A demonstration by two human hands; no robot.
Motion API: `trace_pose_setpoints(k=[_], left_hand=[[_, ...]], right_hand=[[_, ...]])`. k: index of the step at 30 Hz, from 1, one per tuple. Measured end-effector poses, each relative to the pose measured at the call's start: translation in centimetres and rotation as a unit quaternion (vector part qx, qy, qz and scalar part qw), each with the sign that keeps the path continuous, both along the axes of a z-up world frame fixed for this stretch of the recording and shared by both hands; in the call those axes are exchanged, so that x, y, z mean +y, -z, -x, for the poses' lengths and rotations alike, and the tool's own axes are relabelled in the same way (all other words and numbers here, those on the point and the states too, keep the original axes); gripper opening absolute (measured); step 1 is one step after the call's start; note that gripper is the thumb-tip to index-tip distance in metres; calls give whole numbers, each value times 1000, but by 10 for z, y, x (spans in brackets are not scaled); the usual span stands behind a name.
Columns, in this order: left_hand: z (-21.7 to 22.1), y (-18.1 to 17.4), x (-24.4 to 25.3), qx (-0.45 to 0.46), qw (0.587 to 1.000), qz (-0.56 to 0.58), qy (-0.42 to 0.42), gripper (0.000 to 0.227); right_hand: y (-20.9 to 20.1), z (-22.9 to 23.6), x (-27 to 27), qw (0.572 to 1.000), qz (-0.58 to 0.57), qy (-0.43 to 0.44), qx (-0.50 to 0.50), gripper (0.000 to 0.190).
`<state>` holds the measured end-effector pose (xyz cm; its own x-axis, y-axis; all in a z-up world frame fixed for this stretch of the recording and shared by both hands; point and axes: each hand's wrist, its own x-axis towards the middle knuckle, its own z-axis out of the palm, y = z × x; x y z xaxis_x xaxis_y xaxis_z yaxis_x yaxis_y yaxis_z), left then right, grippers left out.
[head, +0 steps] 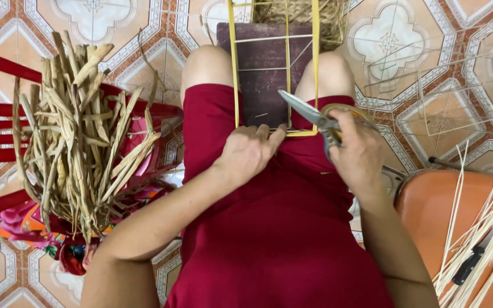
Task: Constructing a small basket frame using bamboo sticks and yellow tape.
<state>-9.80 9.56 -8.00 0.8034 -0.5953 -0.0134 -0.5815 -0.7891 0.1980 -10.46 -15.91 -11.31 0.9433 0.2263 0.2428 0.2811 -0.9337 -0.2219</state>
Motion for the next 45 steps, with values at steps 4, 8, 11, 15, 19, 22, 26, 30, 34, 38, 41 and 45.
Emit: trace_pose_setpoints(k=[4, 8, 11, 15, 19, 22, 26, 30, 34, 38, 41, 45], left_hand=[[-22, -15, -6, 246, 968, -40, -38, 23], [-26, 18, -12, 313, 934, 155, -74, 18], [-10, 19, -29, 164, 962, 214, -50, 23], [7, 29, -65, -130, 991, 31, 6, 35], [-7, 36, -66, -67, 998, -2, 12, 25], [-21, 18, -61, 71, 996, -13, 48, 25], [-43, -14, -60, -105, 990, 76, 56, 33], [-72, 15, -84, -108, 979, 92, 144, 17], [-89, 11, -109, 56, 981, -27, 186, 18], [-94, 14, -126, 126, 973, -83, 173, 22], [-105, 9, -125, 169, 967, -92, 168, 20], [-114, 5, -122, 271, 952, -37, 137, 20]], right_hand=[[-5, 0, 12, 998, -52, -5, -24, 34], [-7, 2, 15, 994, -96, -1, -43, 35], [-3, 4, 14, 992, -123, 4, -39, 33], [8, 5, 13, 991, -129, 22, -28, 32], [16, 7, 8, 993, -111, 36, -25, 31], [9, 9, 7, 991, -126, 33, -29, 37], [15, 15, -7, 980, -187, 70, 2, 44], [8, 22, -6, 939, -322, 110, 43, 48], [12, 26, -8, 939, -325, 107, 35, 46], [9, 34, -10, 927, -360, 103, 32, 52], [-4, 50, -18, 899, -432, 72, 1, 52], [-31, 89, -45, 761, -588, 17, 273, 48]])
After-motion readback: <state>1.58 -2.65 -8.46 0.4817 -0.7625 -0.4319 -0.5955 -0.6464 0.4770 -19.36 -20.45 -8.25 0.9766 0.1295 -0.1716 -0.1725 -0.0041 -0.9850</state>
